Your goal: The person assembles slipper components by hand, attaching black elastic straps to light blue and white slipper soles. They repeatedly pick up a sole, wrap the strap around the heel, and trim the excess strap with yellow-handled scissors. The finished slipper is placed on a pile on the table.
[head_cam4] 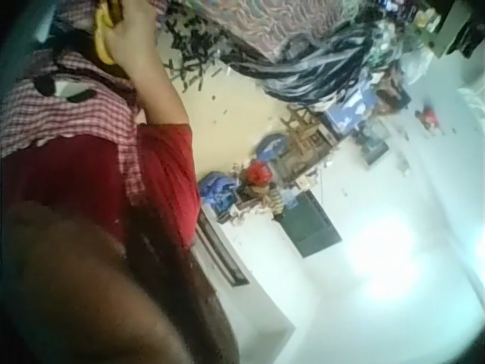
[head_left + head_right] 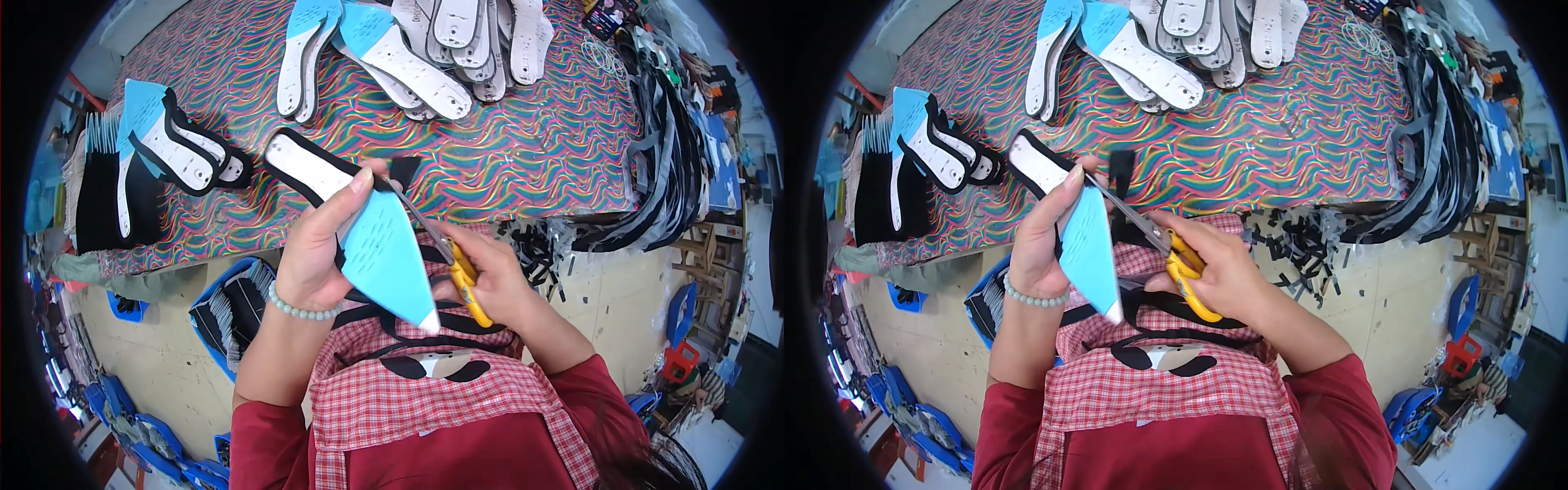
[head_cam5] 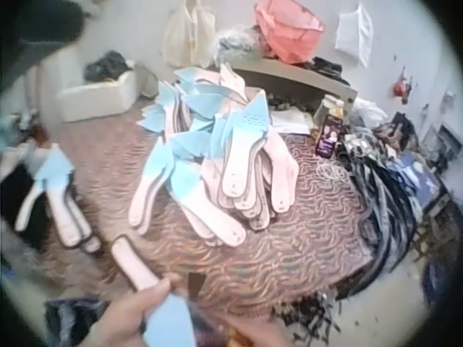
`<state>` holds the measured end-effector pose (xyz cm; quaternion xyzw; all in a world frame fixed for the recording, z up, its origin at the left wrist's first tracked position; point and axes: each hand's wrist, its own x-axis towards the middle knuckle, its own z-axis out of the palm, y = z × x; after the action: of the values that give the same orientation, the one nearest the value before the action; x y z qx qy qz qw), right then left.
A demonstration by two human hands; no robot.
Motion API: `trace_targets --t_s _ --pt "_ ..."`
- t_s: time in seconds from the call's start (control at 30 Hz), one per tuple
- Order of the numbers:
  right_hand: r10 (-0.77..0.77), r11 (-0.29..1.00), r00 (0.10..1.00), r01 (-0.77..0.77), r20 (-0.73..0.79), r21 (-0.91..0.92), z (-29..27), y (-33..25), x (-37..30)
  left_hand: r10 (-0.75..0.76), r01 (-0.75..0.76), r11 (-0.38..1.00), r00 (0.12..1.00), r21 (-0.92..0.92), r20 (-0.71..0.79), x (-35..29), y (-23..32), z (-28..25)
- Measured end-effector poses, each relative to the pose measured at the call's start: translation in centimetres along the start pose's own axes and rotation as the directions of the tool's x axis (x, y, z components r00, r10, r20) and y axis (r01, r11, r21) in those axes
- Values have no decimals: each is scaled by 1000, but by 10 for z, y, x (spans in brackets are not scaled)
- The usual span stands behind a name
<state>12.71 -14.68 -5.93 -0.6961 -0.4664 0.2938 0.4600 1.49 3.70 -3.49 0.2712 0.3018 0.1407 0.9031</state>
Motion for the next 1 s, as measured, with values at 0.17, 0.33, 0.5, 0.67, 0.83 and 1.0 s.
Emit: trace_targets --t_s 0.17,0.33,0.5,0.67,0.83,1.0 --pt "206 930 892 -306 -402 -203 -70 30 16 206 -175 905 978 387 -40 10 0 -6" --pt "-154 670 891 -224 -427 -708 -144 35 9 401 -375 673 909 638 112 1 -10 6" --pt "-101 974 991 117 89 -194 -13 -10 38 503 -597 486 788 639 354 1 -32 9" --pt "-270 925 962 271 42 -267 15 3 35 629 -635 773 767 4 129 -27 9 24" --pt "231 810 920 -362 317 461 48 0 16 603 -614 789 768 -18 215 -24 14 5" --pt "20 680 516 -635 857 366 53 6 3 134 -299 952 590 61 796 -47 34 9"
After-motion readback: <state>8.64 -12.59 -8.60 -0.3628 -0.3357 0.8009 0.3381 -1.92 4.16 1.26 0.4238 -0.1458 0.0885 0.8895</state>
